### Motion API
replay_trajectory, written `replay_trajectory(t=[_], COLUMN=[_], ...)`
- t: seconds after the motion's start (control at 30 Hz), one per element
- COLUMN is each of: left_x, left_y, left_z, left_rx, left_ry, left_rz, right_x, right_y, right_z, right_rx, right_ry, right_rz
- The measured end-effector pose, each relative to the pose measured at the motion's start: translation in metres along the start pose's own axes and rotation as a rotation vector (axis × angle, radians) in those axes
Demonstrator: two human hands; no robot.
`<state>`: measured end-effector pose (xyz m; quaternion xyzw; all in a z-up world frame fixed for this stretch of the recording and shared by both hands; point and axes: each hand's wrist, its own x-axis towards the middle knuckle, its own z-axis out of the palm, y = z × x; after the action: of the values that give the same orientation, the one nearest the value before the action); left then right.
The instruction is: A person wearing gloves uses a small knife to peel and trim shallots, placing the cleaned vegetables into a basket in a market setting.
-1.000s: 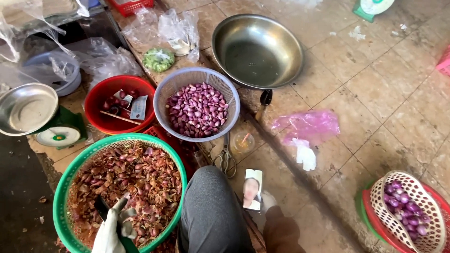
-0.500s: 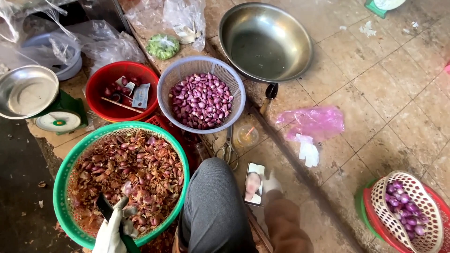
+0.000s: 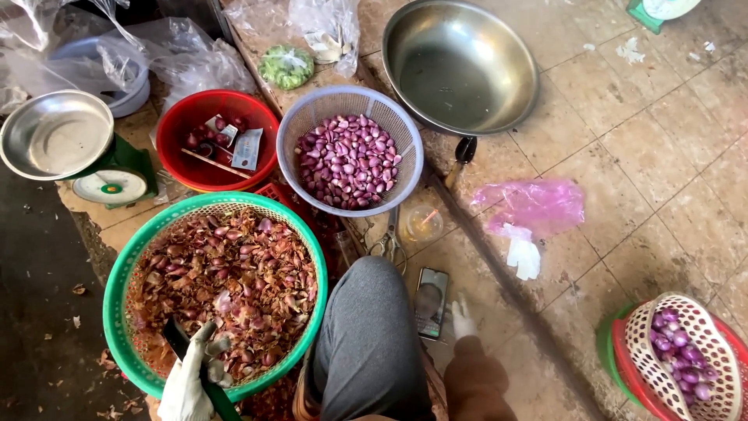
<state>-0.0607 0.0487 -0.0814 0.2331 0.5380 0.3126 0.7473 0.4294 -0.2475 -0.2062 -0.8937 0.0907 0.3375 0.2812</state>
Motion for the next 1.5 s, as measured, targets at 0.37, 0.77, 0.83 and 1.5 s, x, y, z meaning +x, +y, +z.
replay_trajectory(t=[0.37, 0.77, 0.83, 1.5], left_x=[-0.015, -0.001, -0.007, -0.046], left_y=[0.014, -0.004, -0.004, 0.006], left_z=[0.015, -0.006, -0.001, 0.053], left_rx=[0.064, 0.020, 0.007, -0.011], left_ry=[0.100, 0.055, 0.078, -0.009], left_rz=[-0.084, -0.102, -0.109, -0.089], right_x=[-0.082, -0.160, -0.168, -0.263], right_y=[-0.042, -0.083, -0.081, -0.036], right_z=[0.007, 0.024, 0.013, 0.065], right_rx=[0.080, -0.118, 0.046, -0.037], right_ry=[0.073, 0.124, 0.141, 0.545], right_rz=[0.084, -0.039, -0.108, -0.866])
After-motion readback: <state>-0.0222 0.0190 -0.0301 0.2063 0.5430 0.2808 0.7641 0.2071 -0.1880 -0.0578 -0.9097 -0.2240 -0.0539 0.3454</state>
